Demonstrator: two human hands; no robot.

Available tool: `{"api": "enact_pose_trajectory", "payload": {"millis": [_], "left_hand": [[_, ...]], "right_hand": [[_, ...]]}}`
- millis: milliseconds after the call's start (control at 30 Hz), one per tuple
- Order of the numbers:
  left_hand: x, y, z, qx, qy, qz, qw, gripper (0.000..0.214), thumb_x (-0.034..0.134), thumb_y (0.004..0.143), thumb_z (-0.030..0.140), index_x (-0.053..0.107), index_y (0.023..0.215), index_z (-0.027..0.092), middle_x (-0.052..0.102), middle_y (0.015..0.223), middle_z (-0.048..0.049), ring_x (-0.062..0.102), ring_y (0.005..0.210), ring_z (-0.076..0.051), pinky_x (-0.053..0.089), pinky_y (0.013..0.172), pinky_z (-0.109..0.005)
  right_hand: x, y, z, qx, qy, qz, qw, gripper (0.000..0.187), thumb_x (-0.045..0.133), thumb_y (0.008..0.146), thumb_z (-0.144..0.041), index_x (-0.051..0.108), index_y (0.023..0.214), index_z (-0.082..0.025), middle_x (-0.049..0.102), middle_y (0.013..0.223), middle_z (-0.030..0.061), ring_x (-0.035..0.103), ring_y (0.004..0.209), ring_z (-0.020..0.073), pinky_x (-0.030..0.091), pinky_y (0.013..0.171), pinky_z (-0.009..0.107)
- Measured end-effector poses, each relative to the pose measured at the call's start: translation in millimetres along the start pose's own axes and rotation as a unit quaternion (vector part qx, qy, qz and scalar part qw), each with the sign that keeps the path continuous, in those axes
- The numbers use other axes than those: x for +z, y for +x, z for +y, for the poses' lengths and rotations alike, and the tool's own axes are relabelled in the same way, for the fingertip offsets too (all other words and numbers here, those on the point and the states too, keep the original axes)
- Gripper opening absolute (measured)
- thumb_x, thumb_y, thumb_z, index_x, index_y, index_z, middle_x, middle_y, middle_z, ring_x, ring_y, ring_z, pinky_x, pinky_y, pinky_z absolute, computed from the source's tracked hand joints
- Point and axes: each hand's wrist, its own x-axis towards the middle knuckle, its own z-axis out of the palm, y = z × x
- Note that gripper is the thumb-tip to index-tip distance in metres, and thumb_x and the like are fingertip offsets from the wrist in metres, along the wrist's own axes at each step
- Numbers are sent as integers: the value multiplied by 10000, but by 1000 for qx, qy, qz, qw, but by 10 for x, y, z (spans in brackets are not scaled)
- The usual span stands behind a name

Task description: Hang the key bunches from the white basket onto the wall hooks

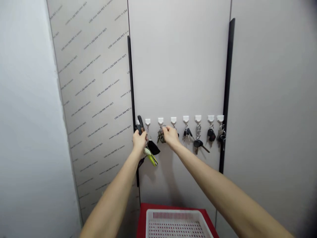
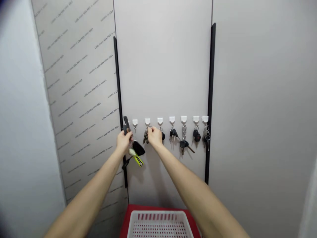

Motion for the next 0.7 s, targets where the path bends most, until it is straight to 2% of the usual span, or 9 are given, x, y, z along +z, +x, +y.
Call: {"api": "enact_pose_trajectory", "payload": {"millis": [67, 133, 200, 300, 400, 500, 600, 700], "left_hand": [[-18, 69, 225, 4, -46, -26, 999, 89, 441, 582, 206, 422, 645, 147, 416, 479, 54, 372, 331, -24, 241, 306, -127], [-14, 94, 403, -6, -59, -76, 995, 79, 454, 569, 191, 412, 612, 140, 417, 473, 51, 370, 321, -18, 203, 289, -117], [-4, 53, 496, -16, -57, -134, 989, 73, 463, 560, 170, 409, 594, 133, 417, 462, 50, 369, 312, -15, 190, 285, -115], [-9, -162, 445, -35, -68, -199, 977, 73, 467, 563, 162, 415, 603, 129, 419, 465, 48, 368, 309, -14, 205, 290, -118], [-22, -543, 174, -98, -84, -248, 960, 109, 461, 579, 186, 423, 668, 136, 418, 481, 48, 388, 331, -28, 225, 300, -125], [4, -1003, -253, -149, -52, -285, 946, 142, 433, 584, 149, 422, 724, 134, 414, 475, 52, 393, 355, -33, 258, 334, -133], [48, -1443, -680, -160, 28, -356, 920, 214, 400, 570, 102, 448, 777, 120, 426, 493, 46, 370, 366, -32, 301, 375, -154], [45, -1777, -960, -126, 133, -429, 884, 253, 396, 551, 89, 496, 781, 119, 495, 580, 15, 427, 470, -64, 341, 452, -179]], "right_hand": [[-60, 94, -101, -9, -8, 14, 1000, 286, 297, 667, -329, 458, 511, -152, 420, 455, -25, 382, 464, 83, 274, 442, 180], [-102, 186, -198, -41, -14, -15, 999, 272, 298, 671, -311, 461, 526, -149, 402, 450, -30, 369, 459, 76, 266, 438, 175], [-133, 232, -262, -84, -20, -96, 992, 245, 312, 670, -286, 470, 546, -146, 391, 438, -36, 360, 448, 67, 264, 436, 169], [-190, 129, -247, -139, -50, -257, 955, 202, 345, 651, -245, 469, 534, -137, 377, 410, -42, 340, 411, 56, 254, 414, 164], [-277, -197, -53, -153, -73, -351, 921, 179, 334, 639, -187, 472, 542, -128, 388, 418, -39, 330, 388, 45, 245, 392, 158], [-360, -644, 317, -100, -65, -431, 894, 197, 300, 635, -145, 489, 586, -119, 401, 439, -34, 341, 382, 41, 254, 380, 150], [-398, -1098, 773, -28, -60, -489, 870, 207, 303, 615, -117, 509, 637, -111, 404, 460, -34, 337, 388, 38, 262, 378, 144], [-400, -1477, 1176, -31, -87, -502, 860, 180, 342, 592, -106, 522, 580, -102, 422, 481, -28, 332, 438, 42, 275, 408, 145]]}}
